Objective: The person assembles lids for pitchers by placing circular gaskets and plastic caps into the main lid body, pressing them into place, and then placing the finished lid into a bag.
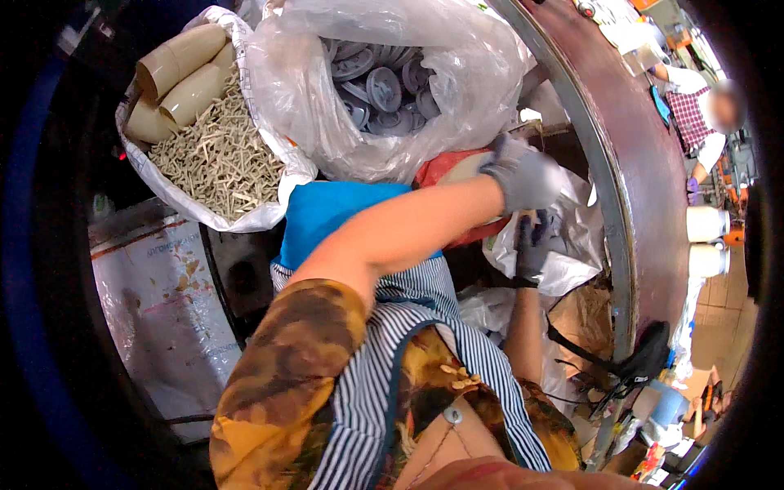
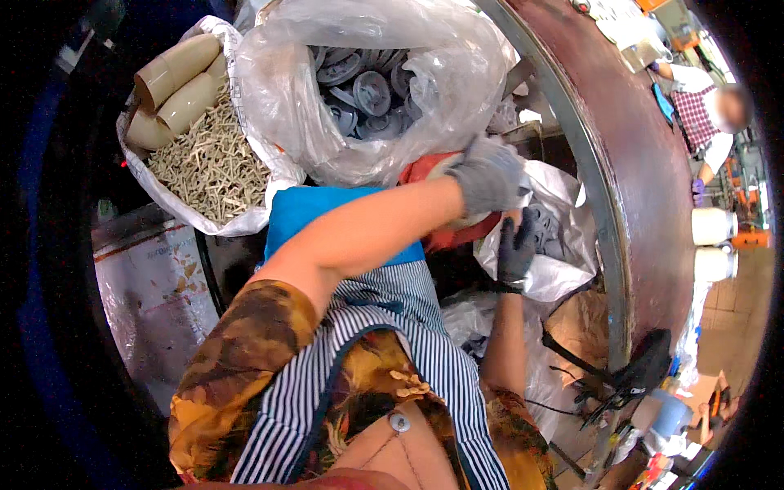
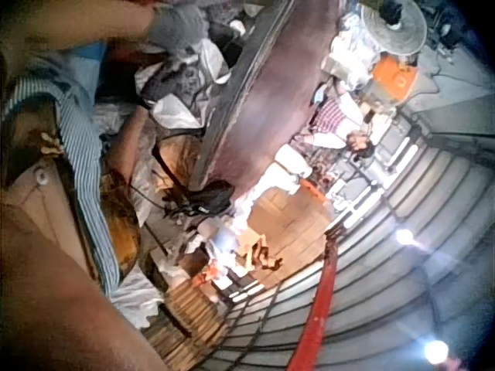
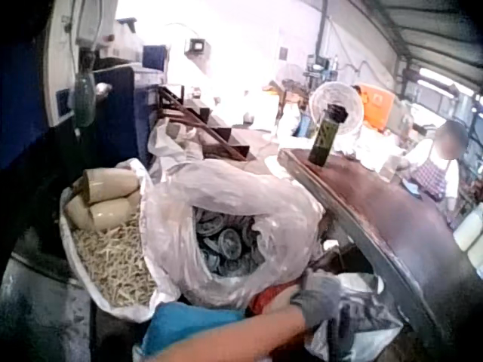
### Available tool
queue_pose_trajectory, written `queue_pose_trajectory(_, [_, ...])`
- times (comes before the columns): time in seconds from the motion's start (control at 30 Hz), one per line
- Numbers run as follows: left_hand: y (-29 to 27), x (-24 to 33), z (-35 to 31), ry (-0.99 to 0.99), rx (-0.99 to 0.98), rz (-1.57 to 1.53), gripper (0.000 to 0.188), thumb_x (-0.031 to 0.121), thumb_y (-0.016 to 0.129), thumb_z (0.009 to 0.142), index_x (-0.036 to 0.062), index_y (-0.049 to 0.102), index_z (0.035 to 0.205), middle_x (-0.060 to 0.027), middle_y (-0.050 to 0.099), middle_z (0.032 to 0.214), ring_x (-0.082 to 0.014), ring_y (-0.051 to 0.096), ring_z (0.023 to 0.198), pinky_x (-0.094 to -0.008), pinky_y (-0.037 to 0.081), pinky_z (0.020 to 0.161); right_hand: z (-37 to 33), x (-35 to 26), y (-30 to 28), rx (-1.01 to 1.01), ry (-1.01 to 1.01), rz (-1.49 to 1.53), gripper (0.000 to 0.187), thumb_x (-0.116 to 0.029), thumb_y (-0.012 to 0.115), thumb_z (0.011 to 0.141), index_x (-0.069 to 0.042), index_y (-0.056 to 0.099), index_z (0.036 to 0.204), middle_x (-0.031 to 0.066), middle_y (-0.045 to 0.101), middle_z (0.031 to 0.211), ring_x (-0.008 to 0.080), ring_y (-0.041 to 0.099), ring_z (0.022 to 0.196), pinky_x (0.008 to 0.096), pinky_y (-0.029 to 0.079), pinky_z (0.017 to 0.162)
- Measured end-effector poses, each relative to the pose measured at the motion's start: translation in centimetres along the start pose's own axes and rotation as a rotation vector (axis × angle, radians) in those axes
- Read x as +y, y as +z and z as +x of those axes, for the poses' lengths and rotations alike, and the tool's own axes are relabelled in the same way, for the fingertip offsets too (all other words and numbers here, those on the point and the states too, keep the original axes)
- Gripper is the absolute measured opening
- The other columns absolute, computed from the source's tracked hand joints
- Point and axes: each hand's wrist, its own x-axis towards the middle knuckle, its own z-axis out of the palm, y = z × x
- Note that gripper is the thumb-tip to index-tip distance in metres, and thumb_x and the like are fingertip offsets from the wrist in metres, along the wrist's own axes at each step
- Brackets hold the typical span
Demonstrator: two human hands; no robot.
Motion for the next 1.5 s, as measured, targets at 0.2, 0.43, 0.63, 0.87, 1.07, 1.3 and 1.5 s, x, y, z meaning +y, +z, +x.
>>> queue_pose_trajectory(0.2, [-5.1,-16.7,-19.5,-0.315,0.729,-0.609,0.05,0.008,0.064,0.086,-0.002,0.049,0.132,-0.0137,0.06,0.123,-0.0231,0.056,0.118,-0.036,0.046,0.099,1.2,-1.5,7.3,-0.27,-0.397,-0.672,0.055,-0.037,0.068,0.085,-0.01,0.057,0.132,0.0156,0.065,0.114,0.0352,0.06,0.099,0.0473,0.047,0.086])
queue_pose_trajectory(0.43, [1.1,-22.9,-38.3,-0.78,1.51,-1.044,0.039,0.028,0.062,0.096,-0.0018,0.057,0.12,-0.0102,0.064,0.11,-0.0169,0.06,0.097,-0.0305,0.05,0.087,12.0,-13.7,20.9,-0.341,-0.509,-0.299,0.035,-0.025,0.066,0.086,-0.012,0.065,0.118,0.0149,0.066,0.104,0.0358,0.062,0.092,0.0436,0.05,0.082])
queue_pose_trajectory(0.63, [2.5,-21.4,-36.8,-1.035,1.486,-1.127,0.034,0.033,0.059,0.098,0.0009,0.061,0.111,-0.0061,0.065,0.099,-0.0151,0.061,0.088,-0.032,0.05,0.078,22.8,-3.8,42.6,-0.695,-0.005,-0.308,0.069,-0.032,0.069,0.079,-0.014,0.045,0.142,0.0232,0.055,0.133,0.0399,0.051,0.122,0.0463,0.042,0.102])
queue_pose_trajectory(0.87, [0.7,-20.0,-34.6,-1.051,1.13,-0.604,0.028,0.021,0.062,0.092,0.0049,0.06,0.115,-0.0131,0.061,0.112,-0.0238,0.061,0.101,-0.035,0.051,0.082,21.1,-7.0,39.5,-0.596,-0.167,0.095,0.077,-0.015,0.067,0.081,-0.009,0.033,0.15,0.0188,0.049,0.141,0.0315,0.048,0.13,0.039,0.039,0.109])
queue_pose_trajectory(1.07, [-0.1,-18.9,-33.2,-0.765,0.859,-0.144,0.041,0.012,0.068,0.078,0.0057,0.057,0.117,-0.0185,0.062,0.11,-0.0369,0.061,0.102,-0.0416,0.051,0.083,10.7,-20.5,21.5,-0.717,-0.5,0.575,0.06,-0.015,0.06,0.08,-0.001,0.05,0.138,0.0204,0.053,0.136,0.0308,0.051,0.125,0.0393,0.038,0.108])
queue_pose_trajectory(1.3, [1.9,-17.6,-33.3,-0.563,0.981,-1.026,0.033,0.018,0.063,0.085,0.0015,0.057,0.113,-0.0156,0.065,0.105,-0.0347,0.062,0.099,-0.0418,0.051,0.084,4.7,-22.5,12.4,-0.575,-0.527,0.491,0.068,-0.029,0.07,0.068,-0.003,0.059,0.131,0.0176,0.061,0.105,0.0238,0.059,0.077,0.0331,0.048,0.066])
queue_pose_trajectory(1.5, [-2.0,-12.9,-32.0,-0.503,0.737,-0.359,0.028,0.019,0.053,0.096,-0.0006,0.057,0.115,-0.016,0.065,0.109,-0.0312,0.063,0.1,-0.0403,0.051,0.086,3.1,-21.9,9.1,-0.419,-0.71,0.479,0.068,-0.034,0.071,0.066,-0.001,0.06,0.126,0.0169,0.061,0.102,0.0251,0.061,0.076,0.0327,0.048,0.065])
